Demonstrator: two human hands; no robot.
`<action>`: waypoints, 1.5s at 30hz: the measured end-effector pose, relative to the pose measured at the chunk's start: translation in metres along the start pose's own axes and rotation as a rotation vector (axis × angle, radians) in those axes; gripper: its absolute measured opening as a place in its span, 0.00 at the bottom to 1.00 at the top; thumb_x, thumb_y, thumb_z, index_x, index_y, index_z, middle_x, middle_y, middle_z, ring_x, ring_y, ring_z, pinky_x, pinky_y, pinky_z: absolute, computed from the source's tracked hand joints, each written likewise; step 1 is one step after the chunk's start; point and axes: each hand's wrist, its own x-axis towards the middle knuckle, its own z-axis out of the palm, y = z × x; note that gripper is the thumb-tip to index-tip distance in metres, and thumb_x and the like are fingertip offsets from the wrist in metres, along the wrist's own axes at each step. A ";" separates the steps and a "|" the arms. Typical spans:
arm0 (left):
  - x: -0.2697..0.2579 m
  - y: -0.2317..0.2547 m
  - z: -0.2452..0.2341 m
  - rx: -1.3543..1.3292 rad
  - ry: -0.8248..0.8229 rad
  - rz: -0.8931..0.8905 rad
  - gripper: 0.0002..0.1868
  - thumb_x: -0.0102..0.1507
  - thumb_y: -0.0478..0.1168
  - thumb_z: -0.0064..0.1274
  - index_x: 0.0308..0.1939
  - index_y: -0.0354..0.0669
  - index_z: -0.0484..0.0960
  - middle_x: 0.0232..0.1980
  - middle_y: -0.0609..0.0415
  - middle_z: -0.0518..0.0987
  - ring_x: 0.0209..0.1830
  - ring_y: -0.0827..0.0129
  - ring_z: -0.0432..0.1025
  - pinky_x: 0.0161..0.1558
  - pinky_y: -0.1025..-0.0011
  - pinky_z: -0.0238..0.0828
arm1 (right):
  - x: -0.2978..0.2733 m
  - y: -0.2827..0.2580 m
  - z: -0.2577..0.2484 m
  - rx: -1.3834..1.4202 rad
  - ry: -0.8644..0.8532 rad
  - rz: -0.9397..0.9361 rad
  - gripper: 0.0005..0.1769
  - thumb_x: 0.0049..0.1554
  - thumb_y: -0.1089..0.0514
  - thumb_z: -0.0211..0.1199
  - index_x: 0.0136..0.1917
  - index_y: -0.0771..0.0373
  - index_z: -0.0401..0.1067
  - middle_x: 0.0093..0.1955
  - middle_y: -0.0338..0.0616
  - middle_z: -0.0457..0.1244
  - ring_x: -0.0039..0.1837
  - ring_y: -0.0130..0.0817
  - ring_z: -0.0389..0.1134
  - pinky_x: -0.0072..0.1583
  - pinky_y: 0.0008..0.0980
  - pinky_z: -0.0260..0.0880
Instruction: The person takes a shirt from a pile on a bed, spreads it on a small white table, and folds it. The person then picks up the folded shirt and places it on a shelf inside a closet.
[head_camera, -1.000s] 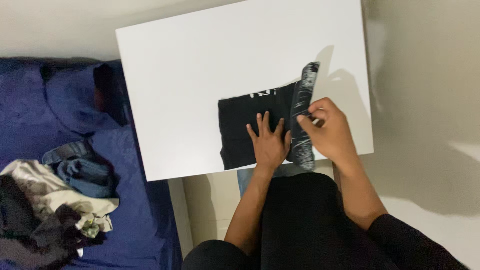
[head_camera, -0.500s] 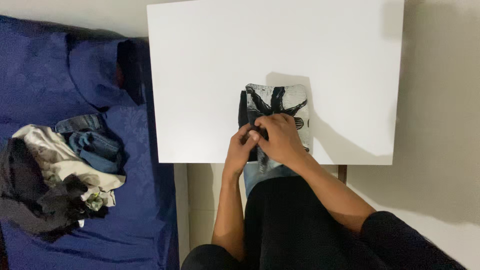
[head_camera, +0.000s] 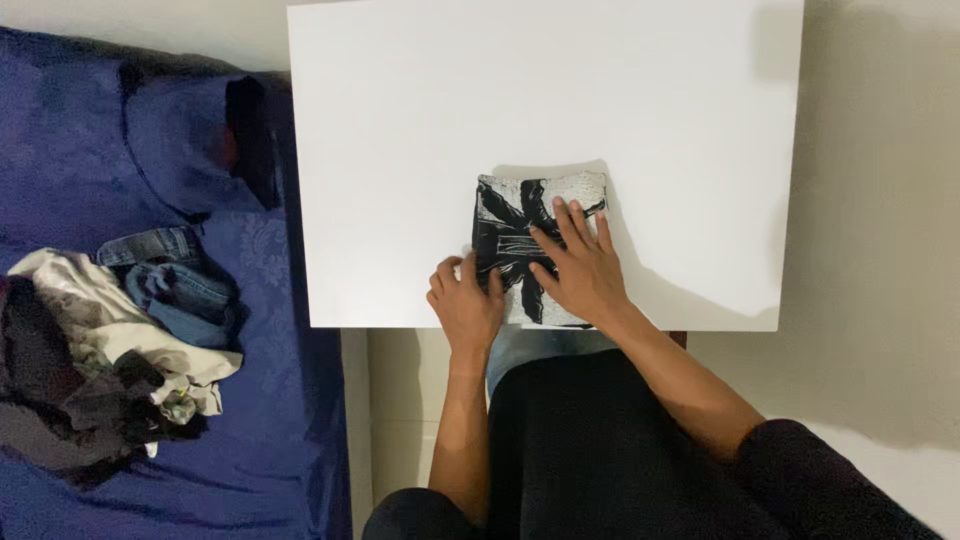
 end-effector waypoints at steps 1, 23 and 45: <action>-0.001 -0.001 0.004 0.003 0.115 0.092 0.30 0.61 0.44 0.58 0.65 0.37 0.74 0.65 0.36 0.69 0.65 0.44 0.62 0.63 0.47 0.57 | 0.000 0.000 0.001 0.003 -0.001 0.002 0.31 0.60 0.39 0.59 0.72 0.52 0.70 0.84 0.56 0.44 0.84 0.52 0.41 0.78 0.63 0.36; 0.033 -0.003 0.030 0.221 0.172 0.482 0.27 0.70 0.52 0.40 0.73 0.55 0.71 0.82 0.50 0.59 0.83 0.45 0.45 0.73 0.31 0.28 | -0.009 -0.022 0.030 -0.192 -0.185 -0.070 0.48 0.60 0.26 0.42 0.79 0.61 0.55 0.83 0.60 0.43 0.83 0.56 0.39 0.74 0.68 0.35; 0.080 0.050 0.050 0.277 -0.165 0.493 0.29 0.73 0.59 0.28 0.77 0.63 0.62 0.82 0.50 0.54 0.82 0.44 0.43 0.76 0.39 0.28 | -0.005 0.026 0.006 -0.103 -0.462 -0.298 0.42 0.58 0.23 0.44 0.78 0.43 0.54 0.83 0.45 0.41 0.84 0.46 0.37 0.78 0.56 0.28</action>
